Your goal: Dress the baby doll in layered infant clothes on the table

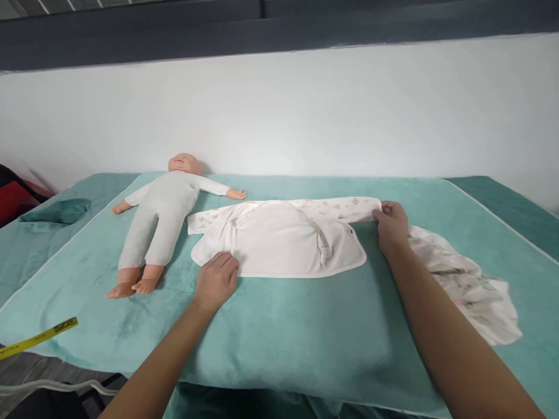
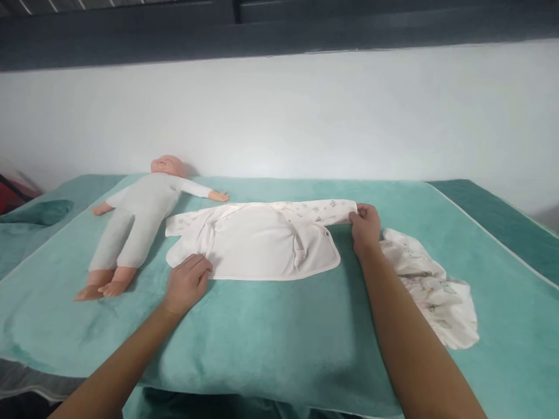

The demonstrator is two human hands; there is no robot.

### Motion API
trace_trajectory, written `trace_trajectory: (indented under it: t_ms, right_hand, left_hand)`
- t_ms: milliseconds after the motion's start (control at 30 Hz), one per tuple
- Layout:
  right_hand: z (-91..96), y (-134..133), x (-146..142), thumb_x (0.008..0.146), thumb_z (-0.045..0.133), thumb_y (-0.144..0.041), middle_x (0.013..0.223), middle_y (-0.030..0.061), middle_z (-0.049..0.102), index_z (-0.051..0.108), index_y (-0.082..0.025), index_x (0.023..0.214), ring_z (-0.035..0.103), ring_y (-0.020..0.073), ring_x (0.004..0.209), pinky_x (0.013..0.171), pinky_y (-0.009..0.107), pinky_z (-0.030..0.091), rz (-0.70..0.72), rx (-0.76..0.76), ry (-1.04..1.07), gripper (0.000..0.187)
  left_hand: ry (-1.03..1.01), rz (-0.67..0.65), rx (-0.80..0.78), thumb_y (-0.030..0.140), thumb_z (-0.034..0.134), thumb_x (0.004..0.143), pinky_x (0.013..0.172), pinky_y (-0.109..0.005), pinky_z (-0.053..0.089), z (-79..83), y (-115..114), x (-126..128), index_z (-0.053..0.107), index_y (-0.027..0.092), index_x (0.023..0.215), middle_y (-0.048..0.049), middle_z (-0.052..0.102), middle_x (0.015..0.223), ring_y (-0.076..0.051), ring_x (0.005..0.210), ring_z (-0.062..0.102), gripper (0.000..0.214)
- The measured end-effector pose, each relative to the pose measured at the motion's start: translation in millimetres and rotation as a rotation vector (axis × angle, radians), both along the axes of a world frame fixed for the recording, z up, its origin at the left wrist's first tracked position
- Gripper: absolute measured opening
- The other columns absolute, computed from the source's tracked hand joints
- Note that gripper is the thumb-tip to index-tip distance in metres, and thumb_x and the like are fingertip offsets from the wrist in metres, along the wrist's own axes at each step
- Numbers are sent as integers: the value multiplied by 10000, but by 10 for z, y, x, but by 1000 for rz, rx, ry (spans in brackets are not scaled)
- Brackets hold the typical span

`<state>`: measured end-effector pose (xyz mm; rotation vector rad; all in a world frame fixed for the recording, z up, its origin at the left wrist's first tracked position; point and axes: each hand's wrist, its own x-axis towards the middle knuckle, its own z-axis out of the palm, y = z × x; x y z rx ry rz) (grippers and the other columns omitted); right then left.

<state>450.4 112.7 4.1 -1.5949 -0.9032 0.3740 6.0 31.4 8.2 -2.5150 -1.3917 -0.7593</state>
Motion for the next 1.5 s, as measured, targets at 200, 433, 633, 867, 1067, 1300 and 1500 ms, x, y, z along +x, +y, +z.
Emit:
trace_trajectory:
  t_ms: [200, 433, 633, 867, 1067, 1300, 1500]
  right_hand:
    - [-26, -27, 6, 724, 494, -155, 966, 106, 671, 610, -198, 1056, 601, 238, 807, 818, 396, 490, -100, -203, -380, 355]
    - [51, -138, -93, 720, 454, -68, 1204, 189, 605, 616, -128, 1139, 600, 297, 1089, 963, 463, 475, -141, -105, -678, 453]
    - [97, -58, -730, 949, 373, -260, 1454, 148, 535, 568, -157, 1312, 458, 269, 1365, 1148, 470, 352, 345, -55, -927, 426]
    - [31, 21, -915, 1028, 204, -438, 1564, 116, 426, 482, -166, 1430, 348, 254, 1461, 1180, 523, 266, 490, -460, -1012, 559]
    - [22, -20, -525, 1025, 200, -459, 1573, 182, 386, 425, -101, 1462, 304, 283, 1479, 1174, 530, 244, 299, -607, -1022, 608]
    - [19, -67, -528, 1015, 216, -501, 1548, 231, 395, 491, -99, 1399, 308, 327, 1464, 1135, 549, 267, 164, -652, -1039, 621]
    - [10, -57, -513, 1014, 221, -489, 1542, 219, 407, 498, -111, 1391, 328, 316, 1452, 1132, 550, 272, 154, -657, -1046, 601]
  left_hand:
    - [-11, -10, 14, 48, 438, 829, 634, -298, 410, -12, 2, -1, 566, 194, 696, -33, 589, 692, -178, 698, 530, 236]
    - [-20, -11, 31, 55, 437, 835, 631, -300, 409, -32, 12, -3, 562, 196, 693, -33, 583, 686, -177, 682, 526, 236]
    - [-1, -7, 36, 52, 431, 837, 632, -304, 411, -40, 14, 0, 560, 194, 689, -34, 584, 688, -180, 686, 522, 243]
    - [-18, -9, 30, 46, 431, 831, 641, -302, 418, -14, -12, 8, 565, 190, 694, -37, 579, 692, -183, 698, 520, 240]
    - [-28, -21, 51, 40, 442, 812, 627, -306, 404, -17, -3, -6, 564, 194, 694, -37, 568, 683, -187, 688, 509, 229]
    - [-46, -8, 60, 36, 442, 810, 621, -314, 416, -44, -13, -12, 562, 200, 687, -37, 569, 675, -188, 676, 516, 237]
    - [-268, 88, 121, 78, 411, 877, 886, -348, 520, -9, 94, -72, 647, 185, 968, -88, 684, 1030, -204, 997, 626, 274]
